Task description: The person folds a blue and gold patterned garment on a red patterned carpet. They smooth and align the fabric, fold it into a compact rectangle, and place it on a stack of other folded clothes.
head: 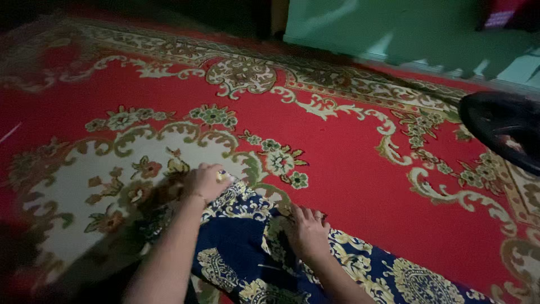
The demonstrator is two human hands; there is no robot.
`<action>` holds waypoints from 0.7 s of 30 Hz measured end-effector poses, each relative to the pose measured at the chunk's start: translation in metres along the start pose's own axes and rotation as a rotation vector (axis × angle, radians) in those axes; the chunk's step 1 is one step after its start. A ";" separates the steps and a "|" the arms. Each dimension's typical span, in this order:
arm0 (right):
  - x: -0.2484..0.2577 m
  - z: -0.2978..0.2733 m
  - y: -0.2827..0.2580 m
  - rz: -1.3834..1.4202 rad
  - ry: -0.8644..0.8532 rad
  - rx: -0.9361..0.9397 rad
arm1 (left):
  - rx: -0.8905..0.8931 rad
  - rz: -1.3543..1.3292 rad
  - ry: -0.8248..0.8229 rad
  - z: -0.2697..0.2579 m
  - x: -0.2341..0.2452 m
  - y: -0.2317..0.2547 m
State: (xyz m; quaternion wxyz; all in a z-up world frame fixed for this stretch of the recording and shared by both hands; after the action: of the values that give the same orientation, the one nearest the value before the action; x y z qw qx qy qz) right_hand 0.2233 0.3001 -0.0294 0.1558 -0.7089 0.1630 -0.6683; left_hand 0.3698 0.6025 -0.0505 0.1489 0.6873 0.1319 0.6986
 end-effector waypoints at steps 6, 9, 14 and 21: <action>-0.005 0.011 0.005 0.048 -0.049 -0.001 | -0.035 0.117 0.025 -0.006 -0.023 0.020; 0.002 0.007 0.007 0.138 -0.086 0.032 | 0.167 0.074 -0.023 0.012 -0.030 -0.001; 0.032 -0.007 0.006 0.362 -0.021 0.051 | 0.225 -0.009 0.385 0.043 -0.004 -0.042; 0.057 0.004 0.016 0.455 -0.057 0.029 | 0.418 -0.104 0.465 0.071 0.039 -0.072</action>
State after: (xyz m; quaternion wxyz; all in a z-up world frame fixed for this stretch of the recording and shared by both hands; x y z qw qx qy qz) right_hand 0.2299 0.2603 0.0144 0.3174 -0.6701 0.3045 -0.5979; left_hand 0.4420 0.6826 -0.0414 0.0056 0.5174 0.3380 0.7861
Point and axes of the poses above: each hand's wrist, its own z-axis towards the middle knuckle, its own x-axis out of the back of the hand, y = z × x, the point moved 1 cm from there along z, towards the middle knuckle, and after that the axes turned 5 degrees about z, right-handed, at the moved point
